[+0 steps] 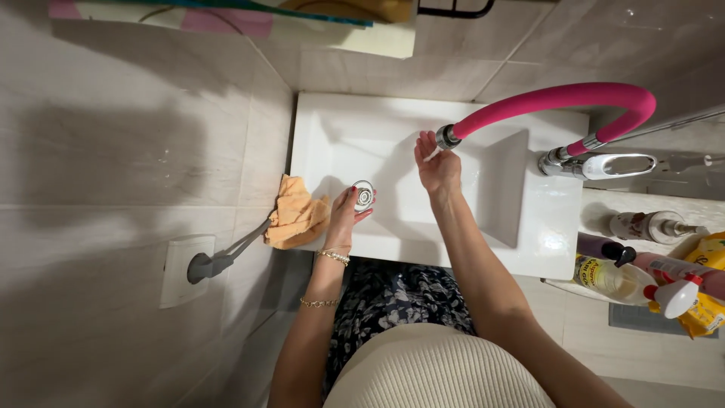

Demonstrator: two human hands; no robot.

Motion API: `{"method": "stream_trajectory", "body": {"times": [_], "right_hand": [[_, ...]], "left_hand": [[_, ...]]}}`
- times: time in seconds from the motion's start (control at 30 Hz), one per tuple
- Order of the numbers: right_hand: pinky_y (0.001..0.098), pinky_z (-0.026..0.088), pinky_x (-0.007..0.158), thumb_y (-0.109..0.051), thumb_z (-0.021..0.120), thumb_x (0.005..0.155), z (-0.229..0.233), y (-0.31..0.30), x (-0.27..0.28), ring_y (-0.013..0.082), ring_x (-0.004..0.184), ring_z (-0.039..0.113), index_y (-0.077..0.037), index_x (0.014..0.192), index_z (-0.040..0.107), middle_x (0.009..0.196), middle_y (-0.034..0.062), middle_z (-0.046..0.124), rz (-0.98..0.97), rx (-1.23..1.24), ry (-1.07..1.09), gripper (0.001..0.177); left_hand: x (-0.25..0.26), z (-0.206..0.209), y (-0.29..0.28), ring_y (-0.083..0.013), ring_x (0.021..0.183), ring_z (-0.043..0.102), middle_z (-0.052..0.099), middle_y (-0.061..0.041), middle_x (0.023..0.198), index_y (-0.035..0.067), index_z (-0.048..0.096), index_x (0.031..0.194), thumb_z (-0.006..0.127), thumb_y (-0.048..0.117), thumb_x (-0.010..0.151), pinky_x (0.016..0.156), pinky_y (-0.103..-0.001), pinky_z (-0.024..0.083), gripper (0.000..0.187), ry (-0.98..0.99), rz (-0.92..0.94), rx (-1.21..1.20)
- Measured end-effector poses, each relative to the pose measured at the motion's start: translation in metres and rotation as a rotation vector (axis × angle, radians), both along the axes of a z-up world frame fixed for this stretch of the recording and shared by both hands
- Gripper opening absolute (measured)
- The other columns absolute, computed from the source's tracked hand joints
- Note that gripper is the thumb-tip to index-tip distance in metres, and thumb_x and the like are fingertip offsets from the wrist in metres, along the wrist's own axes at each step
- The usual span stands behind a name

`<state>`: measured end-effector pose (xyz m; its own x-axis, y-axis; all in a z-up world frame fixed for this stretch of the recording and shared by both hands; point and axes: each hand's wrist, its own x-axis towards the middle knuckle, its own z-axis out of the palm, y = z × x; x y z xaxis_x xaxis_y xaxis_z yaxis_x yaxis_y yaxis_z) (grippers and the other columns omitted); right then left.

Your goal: The recorder cleans a white bathroom sink using a cloth and washes the cloth under the faucet.

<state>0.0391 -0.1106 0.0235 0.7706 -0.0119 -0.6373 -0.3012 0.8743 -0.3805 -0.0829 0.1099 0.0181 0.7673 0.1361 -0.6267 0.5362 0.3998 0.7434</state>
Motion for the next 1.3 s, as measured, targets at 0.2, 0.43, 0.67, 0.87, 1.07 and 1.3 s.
{"method": "stream_trajectory", "body": {"times": [0.2, 0.43, 0.67, 0.87, 1.07, 1.3], "right_hand": [[0.0433, 0.056, 0.106, -0.017, 0.028, 0.11, 0.012, -0.013, -0.01, 0.0277, 0.115, 0.065, 0.005, 0.124, 0.059, 0.109, 0.0108, 0.063, -0.033, 0.187, 0.007, 0.04], [0.0362, 0.051, 0.101, -0.006, 0.06, 0.095, -0.052, -0.042, -0.02, 0.0186, 0.104, 0.066, -0.006, 0.114, 0.07, 0.104, 0.006, 0.067, 0.119, -0.64, -0.021, 0.021], [0.0514, 0.047, 0.108, -0.004, 0.059, 0.094, -0.033, -0.126, -0.054, 0.0388, 0.121, 0.063, -0.017, 0.132, 0.068, 0.125, 0.0148, 0.072, 0.887, -1.763, -0.307, 0.041], [0.0467, 0.057, 0.088, -0.004, 0.061, 0.095, 0.006, -0.129, -0.076, 0.0389, 0.101, 0.071, -0.012, 0.129, 0.073, 0.113, 0.0248, 0.074, 0.998, -1.647, -0.254, 0.037], [0.0461, 0.059, 0.09, -0.004, 0.065, 0.093, -0.016, -0.117, -0.107, 0.0335, 0.108, 0.07, -0.014, 0.136, 0.068, 0.123, 0.0186, 0.071, 0.793, -1.386, -0.311, 0.044], [0.0498, 0.061, 0.087, -0.003, 0.071, 0.092, 0.015, -0.096, -0.096, 0.0417, 0.114, 0.067, -0.012, 0.145, 0.057, 0.129, 0.0234, 0.067, 0.862, -1.3, -0.444, 0.056]], "left_hand": [[-0.005, -0.005, 0.002, -0.0356, 0.1, 0.073, 0.07, -0.014, 0.111, 0.005, 0.063, 0.121, 0.061, 0.038, 0.102, 0.082, -0.048, 0.063, 0.038, 0.006, 0.065, -0.011], [-0.007, 0.01, 0.0, -0.0346, 0.1, 0.071, 0.064, -0.014, 0.111, 0.003, 0.063, 0.123, 0.062, 0.039, 0.101, 0.082, -0.047, 0.063, 0.042, 0.004, 0.049, 0.016], [0.008, -0.003, -0.001, -0.0323, 0.097, 0.074, 0.071, -0.017, 0.111, 0.006, 0.064, 0.125, 0.059, 0.039, 0.103, 0.08, -0.045, 0.063, 0.041, -0.039, -0.042, 0.047], [0.03, -0.046, -0.045, -0.0288, 0.091, 0.075, 0.074, -0.018, 0.109, 0.008, 0.064, 0.125, 0.056, 0.046, 0.102, 0.075, -0.043, 0.064, 0.045, -0.062, -0.186, 0.058], [0.038, -0.085, -0.11, -0.0357, 0.098, 0.072, 0.072, -0.018, 0.113, 0.015, 0.065, 0.13, 0.051, 0.052, 0.103, 0.08, -0.048, 0.061, 0.048, -0.169, -0.496, 0.299], [0.033, -0.064, -0.179, -0.054, 0.114, 0.061, 0.057, -0.024, 0.124, 0.009, 0.051, 0.136, 0.053, 0.037, 0.101, 0.1, -0.064, 0.048, 0.045, -0.394, -0.77, 0.729]]}}
